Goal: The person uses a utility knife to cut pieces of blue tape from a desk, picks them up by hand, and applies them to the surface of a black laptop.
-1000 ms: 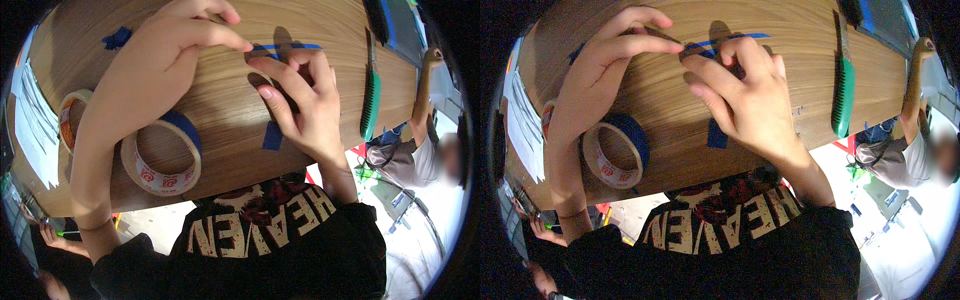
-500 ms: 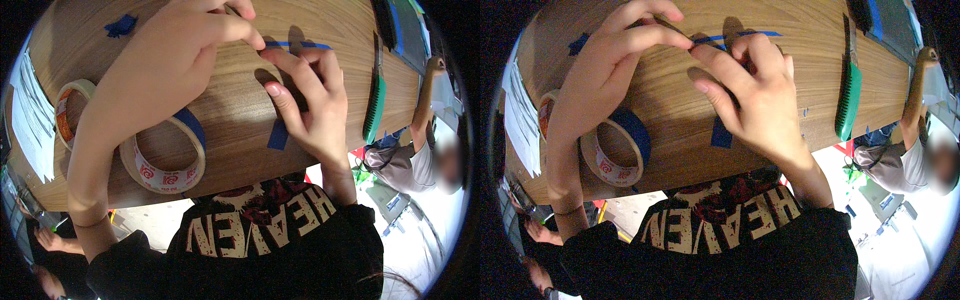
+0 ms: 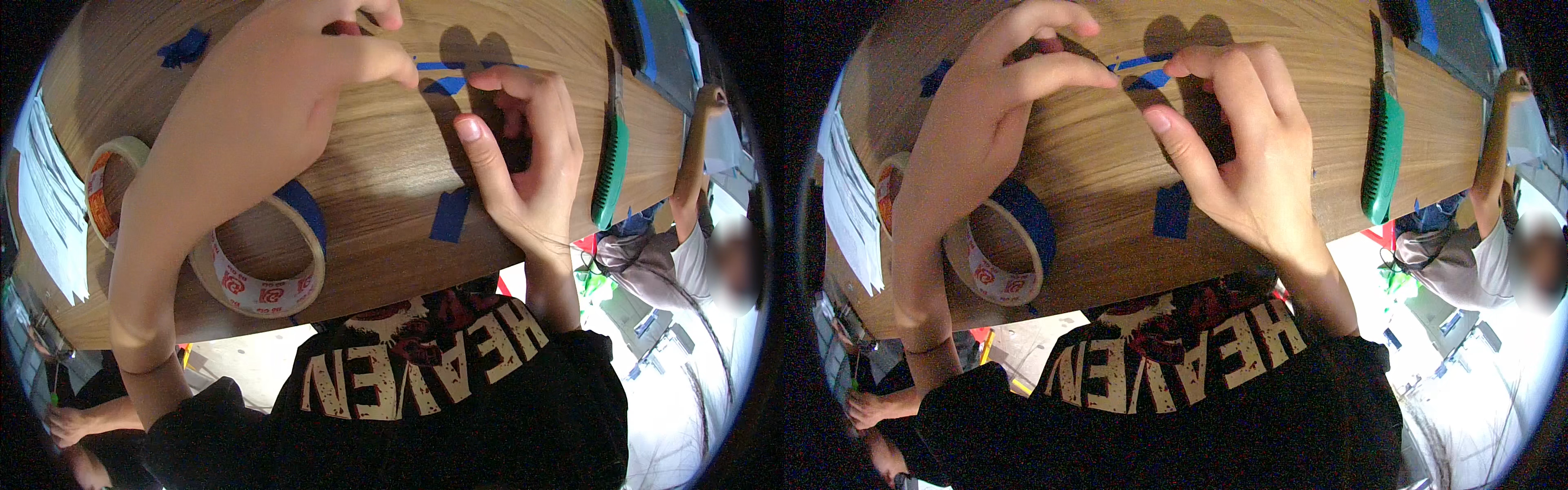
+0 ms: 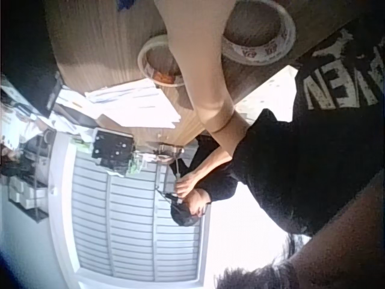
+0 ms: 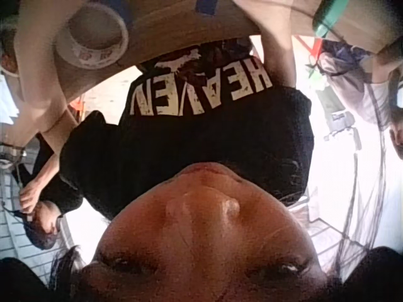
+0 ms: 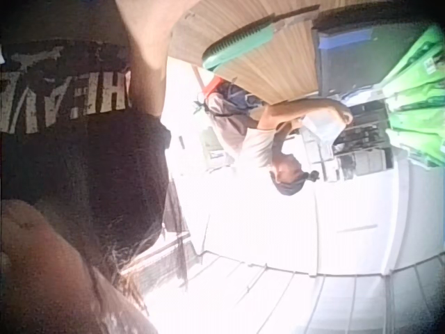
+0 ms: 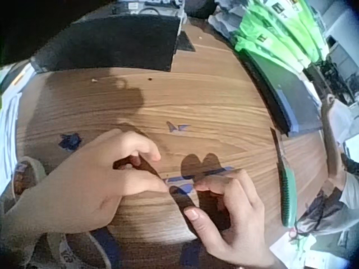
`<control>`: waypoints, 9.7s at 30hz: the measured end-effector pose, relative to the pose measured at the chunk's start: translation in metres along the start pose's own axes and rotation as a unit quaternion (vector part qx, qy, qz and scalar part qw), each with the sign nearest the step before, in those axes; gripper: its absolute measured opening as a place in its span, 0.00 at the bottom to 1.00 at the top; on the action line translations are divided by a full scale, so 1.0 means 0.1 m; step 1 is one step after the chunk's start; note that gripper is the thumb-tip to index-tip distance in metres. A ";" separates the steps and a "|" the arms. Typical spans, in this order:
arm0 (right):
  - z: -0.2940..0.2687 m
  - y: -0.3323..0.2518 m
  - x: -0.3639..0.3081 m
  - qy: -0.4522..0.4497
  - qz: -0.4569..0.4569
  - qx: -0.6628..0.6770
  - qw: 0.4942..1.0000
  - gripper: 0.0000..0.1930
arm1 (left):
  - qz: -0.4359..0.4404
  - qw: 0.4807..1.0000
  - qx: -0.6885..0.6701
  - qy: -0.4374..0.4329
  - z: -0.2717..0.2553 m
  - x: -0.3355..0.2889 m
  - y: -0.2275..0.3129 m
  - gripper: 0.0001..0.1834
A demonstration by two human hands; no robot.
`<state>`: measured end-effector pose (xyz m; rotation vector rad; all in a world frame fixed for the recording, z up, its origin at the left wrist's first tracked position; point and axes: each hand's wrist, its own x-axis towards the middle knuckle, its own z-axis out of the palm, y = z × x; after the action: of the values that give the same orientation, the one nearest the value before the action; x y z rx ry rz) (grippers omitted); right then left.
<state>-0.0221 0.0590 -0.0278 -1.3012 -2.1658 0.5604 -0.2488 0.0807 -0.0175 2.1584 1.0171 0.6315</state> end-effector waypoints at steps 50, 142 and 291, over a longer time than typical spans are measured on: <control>-1.18 0.60 -0.81 0.266 0.094 0.158 0.946 0.06 | -0.103 0.991 0.049 0.074 -0.28 -0.16 0.39 0.13; -1.00 1.02 -0.83 0.226 0.044 -0.112 0.967 0.15 | -0.153 0.982 0.073 0.083 0.85 -0.11 0.96 0.08; -1.08 0.86 -0.91 0.163 -0.124 0.619 0.758 0.19 | 0.272 0.564 -0.598 -0.500 1.91 0.89 2.95 0.12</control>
<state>0.1388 0.0234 -0.0187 -0.2963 -1.1218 1.2278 0.0705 -0.0576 0.0841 1.0564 -0.6726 0.0973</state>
